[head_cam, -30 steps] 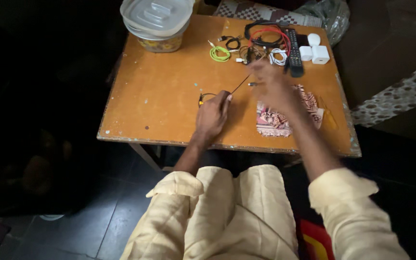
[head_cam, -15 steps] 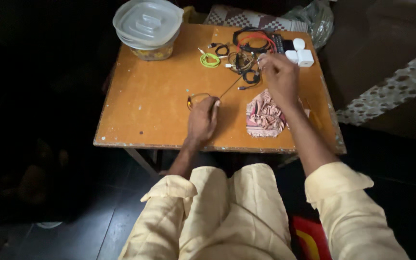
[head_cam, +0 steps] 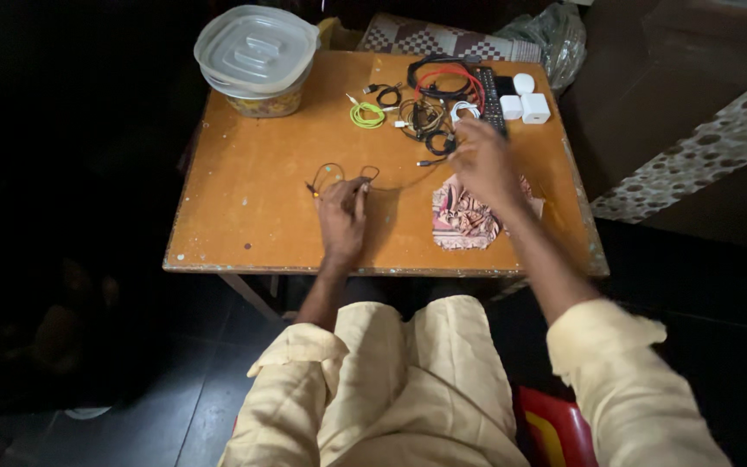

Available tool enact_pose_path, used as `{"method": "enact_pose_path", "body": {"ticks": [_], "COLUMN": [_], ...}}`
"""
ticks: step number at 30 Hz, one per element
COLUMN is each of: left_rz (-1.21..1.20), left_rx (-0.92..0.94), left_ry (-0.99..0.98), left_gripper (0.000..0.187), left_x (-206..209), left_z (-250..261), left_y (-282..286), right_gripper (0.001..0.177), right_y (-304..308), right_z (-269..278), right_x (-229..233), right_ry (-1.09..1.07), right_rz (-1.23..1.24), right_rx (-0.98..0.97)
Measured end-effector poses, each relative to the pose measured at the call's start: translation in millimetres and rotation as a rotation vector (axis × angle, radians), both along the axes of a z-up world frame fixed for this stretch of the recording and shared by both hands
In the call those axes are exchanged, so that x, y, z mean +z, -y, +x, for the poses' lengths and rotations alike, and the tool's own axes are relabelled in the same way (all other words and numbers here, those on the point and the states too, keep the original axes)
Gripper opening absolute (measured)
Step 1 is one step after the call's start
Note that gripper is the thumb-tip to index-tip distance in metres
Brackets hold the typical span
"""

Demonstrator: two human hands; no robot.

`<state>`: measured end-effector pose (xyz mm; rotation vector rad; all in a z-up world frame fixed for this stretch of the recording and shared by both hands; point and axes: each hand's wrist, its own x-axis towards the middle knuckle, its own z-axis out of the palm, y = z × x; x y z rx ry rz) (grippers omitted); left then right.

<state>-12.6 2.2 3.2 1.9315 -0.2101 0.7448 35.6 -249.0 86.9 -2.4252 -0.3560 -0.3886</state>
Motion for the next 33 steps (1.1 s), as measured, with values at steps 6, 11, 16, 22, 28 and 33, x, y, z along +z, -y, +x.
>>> {"method": "enact_pose_path", "body": {"ticks": [6,11,16,22,28,33], "left_rz": [0.031,0.104,0.051,0.121,0.361,0.247], "left_rx": [-0.065,-0.009,0.039,0.146,0.133,0.037], "left_ry": [0.005,-0.036,-0.006,0.006,-0.015,-0.27], "left_gripper": [0.015,0.016,0.013,0.013,0.018,0.015], "left_x": [-2.4,1.3,2.9,13.1,31.8,24.6], "left_z": [0.1,-2.7,0.7,3.9,-1.1,-1.3], "left_y": [-2.1,-4.4,-5.0,-18.1,-41.5,-52.0], "right_gripper": [0.037,0.015,0.016,0.012,0.017,0.02], "right_y": [-62.5,-82.4,-62.4,-6.9,32.0,49.0], "right_z": [-34.0,-33.4,-27.8,-10.2,32.4,78.9], "right_x": [-5.6,-14.5,-12.6,1.4,-10.5,-53.3], "right_ry": [0.352,0.2,0.092,0.231,0.241,0.106], "right_rz": [-0.281,-0.089,0.173,0.437,0.462,0.777], "right_rx": [0.36,0.401,0.308,0.068,-0.085,-0.183]}}
